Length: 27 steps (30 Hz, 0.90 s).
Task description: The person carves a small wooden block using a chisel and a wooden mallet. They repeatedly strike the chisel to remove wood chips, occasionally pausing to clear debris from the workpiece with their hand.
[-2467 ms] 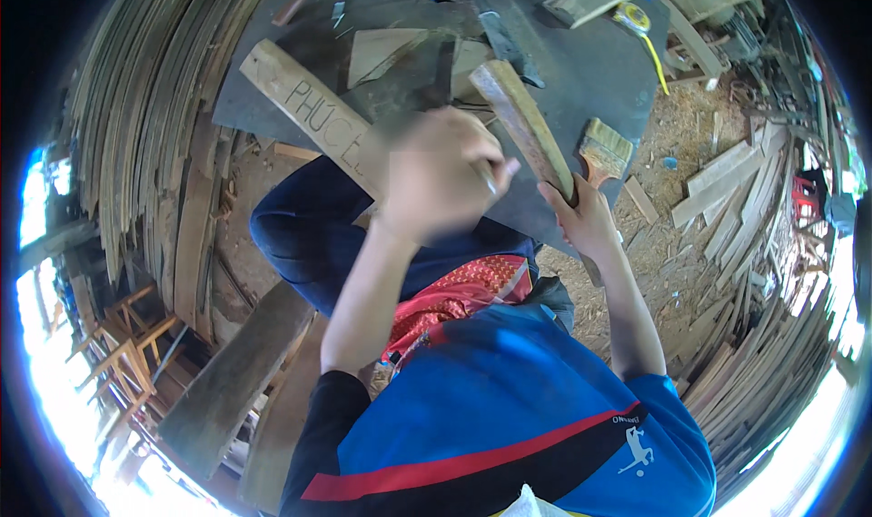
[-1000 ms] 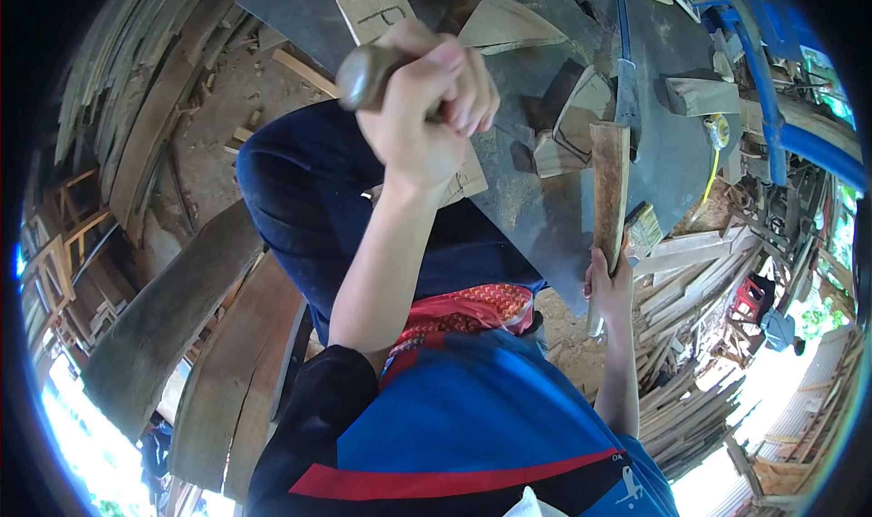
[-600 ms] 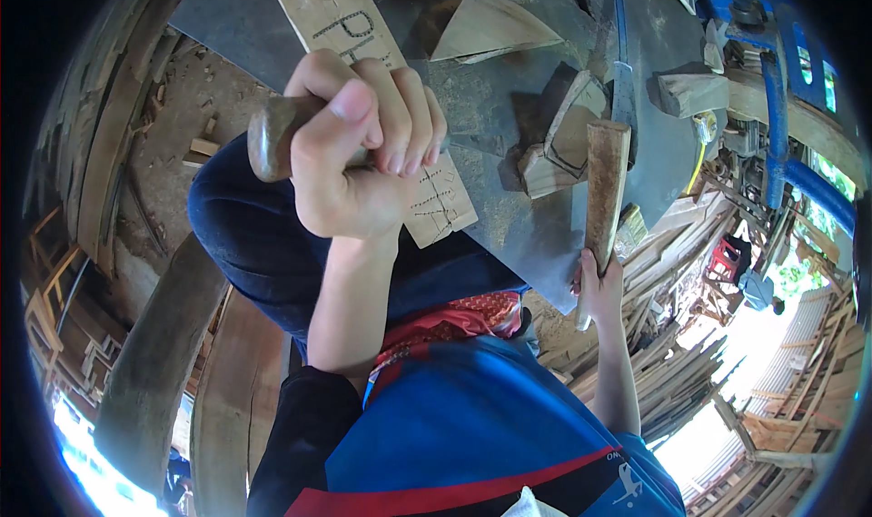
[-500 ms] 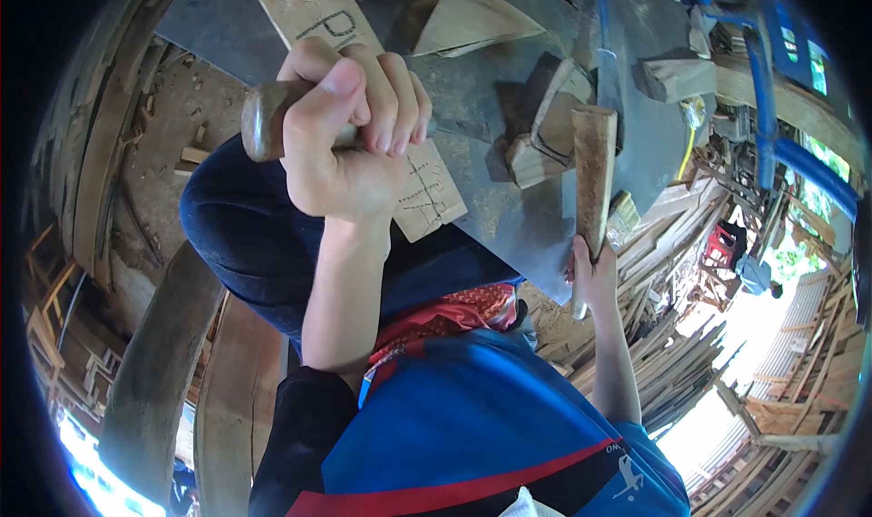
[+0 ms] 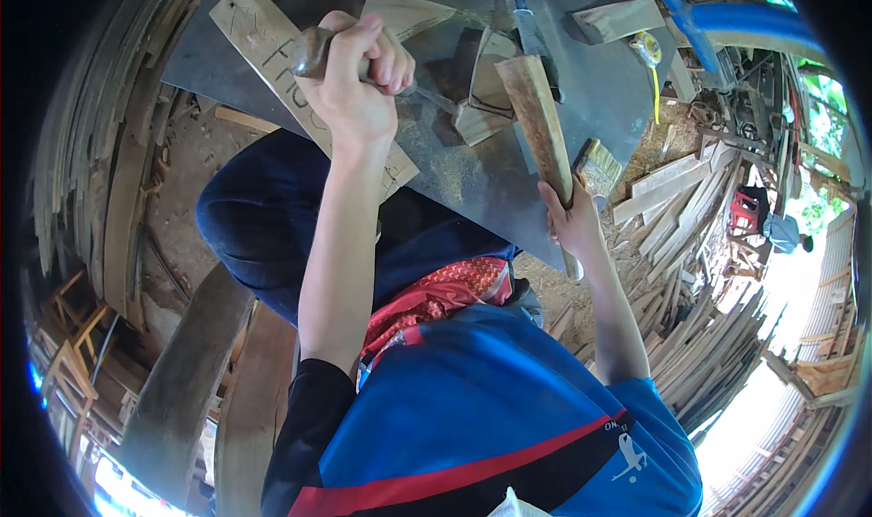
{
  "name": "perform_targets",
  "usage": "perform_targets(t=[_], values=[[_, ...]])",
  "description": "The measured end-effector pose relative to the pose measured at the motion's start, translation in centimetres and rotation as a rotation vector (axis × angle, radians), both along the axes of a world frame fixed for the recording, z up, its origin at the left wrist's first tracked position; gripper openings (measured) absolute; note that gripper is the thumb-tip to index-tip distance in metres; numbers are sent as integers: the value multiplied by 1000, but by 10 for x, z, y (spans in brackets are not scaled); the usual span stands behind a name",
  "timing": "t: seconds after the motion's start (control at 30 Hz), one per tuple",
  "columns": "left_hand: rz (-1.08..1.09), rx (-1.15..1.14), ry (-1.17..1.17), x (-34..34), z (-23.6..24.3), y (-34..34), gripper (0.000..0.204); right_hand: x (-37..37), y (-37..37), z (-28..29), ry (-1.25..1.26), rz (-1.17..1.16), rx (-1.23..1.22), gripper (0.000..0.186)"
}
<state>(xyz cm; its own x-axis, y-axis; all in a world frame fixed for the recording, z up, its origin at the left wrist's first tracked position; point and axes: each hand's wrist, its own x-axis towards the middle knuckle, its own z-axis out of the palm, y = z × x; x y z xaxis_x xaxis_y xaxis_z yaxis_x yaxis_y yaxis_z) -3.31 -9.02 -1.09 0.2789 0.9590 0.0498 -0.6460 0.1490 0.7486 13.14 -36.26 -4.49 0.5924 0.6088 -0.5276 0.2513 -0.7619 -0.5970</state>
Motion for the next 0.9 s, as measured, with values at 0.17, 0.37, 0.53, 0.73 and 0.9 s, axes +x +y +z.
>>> perform_targets(t=[0.17, 0.37, 0.53, 0.73, 0.9], values=[[-27, 58, 37, 10, 5, -7, 28, 12, -10, -16, -51, 68, 28, 47], [-51, 122, 55, 29, 7, -14, 27, 9, -5, -2, 36, 33, 41, 54], [-20, 182, 137, 43, 13, -20, 28, 13, -6, 0, 17, 75, 44, 58], [15, 169, 167, 47, 13, -23, 25, 15, -11, -8, -15, 93, 96, 60], [-16, 314, 244, 49, 10, -23, 12, 17, -12, -13, -24, 102, 106, 60]])
